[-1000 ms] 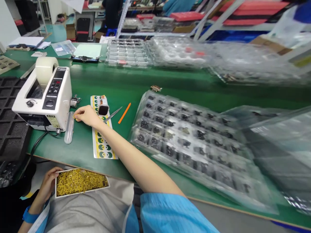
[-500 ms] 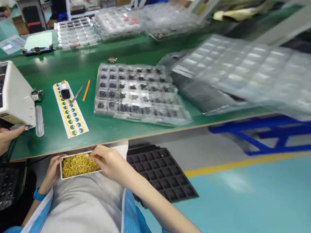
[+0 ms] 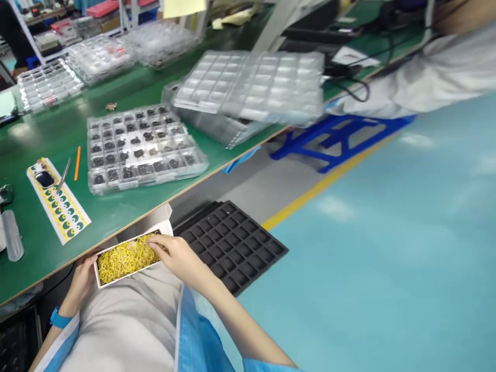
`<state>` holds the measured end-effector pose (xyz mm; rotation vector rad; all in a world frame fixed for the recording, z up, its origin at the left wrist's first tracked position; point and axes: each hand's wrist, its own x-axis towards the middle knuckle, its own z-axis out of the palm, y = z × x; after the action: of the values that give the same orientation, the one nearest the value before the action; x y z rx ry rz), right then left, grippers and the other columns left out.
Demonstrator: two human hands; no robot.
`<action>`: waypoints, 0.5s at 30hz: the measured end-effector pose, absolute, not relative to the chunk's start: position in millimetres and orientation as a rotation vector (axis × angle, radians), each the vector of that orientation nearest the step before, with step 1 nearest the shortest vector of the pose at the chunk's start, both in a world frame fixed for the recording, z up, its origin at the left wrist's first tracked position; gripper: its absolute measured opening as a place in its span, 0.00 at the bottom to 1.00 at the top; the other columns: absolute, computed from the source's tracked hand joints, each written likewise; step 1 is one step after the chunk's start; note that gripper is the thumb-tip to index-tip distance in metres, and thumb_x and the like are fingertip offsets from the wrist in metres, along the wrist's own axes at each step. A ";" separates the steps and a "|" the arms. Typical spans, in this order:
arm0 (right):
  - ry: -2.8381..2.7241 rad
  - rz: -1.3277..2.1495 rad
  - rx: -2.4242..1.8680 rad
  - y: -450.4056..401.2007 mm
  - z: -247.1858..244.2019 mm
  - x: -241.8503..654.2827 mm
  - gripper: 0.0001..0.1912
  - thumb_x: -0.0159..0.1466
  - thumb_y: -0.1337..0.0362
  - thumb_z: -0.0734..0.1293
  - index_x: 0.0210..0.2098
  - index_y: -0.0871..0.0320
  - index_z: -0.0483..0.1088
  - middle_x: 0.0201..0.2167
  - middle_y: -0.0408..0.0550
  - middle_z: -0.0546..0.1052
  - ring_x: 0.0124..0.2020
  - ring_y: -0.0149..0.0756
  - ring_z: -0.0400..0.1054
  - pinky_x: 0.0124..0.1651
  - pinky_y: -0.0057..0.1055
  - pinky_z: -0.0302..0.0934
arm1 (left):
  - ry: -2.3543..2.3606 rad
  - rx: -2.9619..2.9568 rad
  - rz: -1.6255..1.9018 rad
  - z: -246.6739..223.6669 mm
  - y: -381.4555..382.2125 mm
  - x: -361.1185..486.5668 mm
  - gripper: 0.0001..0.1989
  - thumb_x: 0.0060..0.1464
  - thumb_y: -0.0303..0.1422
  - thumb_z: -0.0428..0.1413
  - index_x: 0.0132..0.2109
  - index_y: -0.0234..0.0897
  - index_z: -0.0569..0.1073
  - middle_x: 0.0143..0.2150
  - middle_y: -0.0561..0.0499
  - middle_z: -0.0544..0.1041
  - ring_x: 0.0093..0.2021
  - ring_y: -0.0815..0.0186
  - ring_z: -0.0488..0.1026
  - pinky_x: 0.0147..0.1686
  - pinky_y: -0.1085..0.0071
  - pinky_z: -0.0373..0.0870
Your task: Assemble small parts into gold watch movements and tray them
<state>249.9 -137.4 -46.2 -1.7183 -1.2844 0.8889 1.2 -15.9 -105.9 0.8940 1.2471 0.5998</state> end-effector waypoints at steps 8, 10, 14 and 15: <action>-0.661 0.487 -1.770 -158.2 -72.2 267.3 0.12 0.63 0.55 0.62 0.38 0.55 0.73 0.46 0.55 0.74 0.52 0.47 0.67 0.60 0.48 0.58 | 1.196 1.049 0.528 -99.8 8.8 46.5 0.19 0.34 0.43 0.67 0.36 0.40 0.79 0.42 0.46 0.82 0.51 0.51 0.76 0.48 0.60 0.71; -0.456 0.444 -1.759 -162.9 -88.6 267.3 0.18 0.62 0.50 0.63 0.43 0.55 0.71 0.51 0.57 0.71 0.57 0.50 0.63 0.64 0.50 0.53 | 1.169 1.100 0.472 -99.3 15.8 55.9 0.21 0.34 0.45 0.67 0.36 0.39 0.79 0.41 0.45 0.82 0.48 0.50 0.77 0.45 0.59 0.73; -0.133 0.548 -1.638 -173.6 -120.4 252.2 0.29 0.59 0.39 0.62 0.48 0.54 0.69 0.52 0.57 0.72 0.55 0.51 0.66 0.58 0.50 0.61 | 1.090 1.205 0.367 -105.1 27.1 70.2 0.22 0.35 0.49 0.66 0.35 0.38 0.79 0.41 0.45 0.82 0.46 0.51 0.77 0.44 0.60 0.74; -0.076 0.591 -1.592 -177.6 -125.3 246.4 0.31 0.58 0.37 0.62 0.48 0.54 0.70 0.51 0.56 0.74 0.53 0.50 0.68 0.55 0.49 0.64 | 1.069 1.229 0.349 -107.2 29.2 73.5 0.22 0.35 0.49 0.66 0.34 0.38 0.79 0.40 0.46 0.82 0.47 0.52 0.77 0.45 0.61 0.73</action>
<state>246.4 -177.6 -125.3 -1.5924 -0.0759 0.5907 73.5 29.2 -107.2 1.2289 1.0691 0.3493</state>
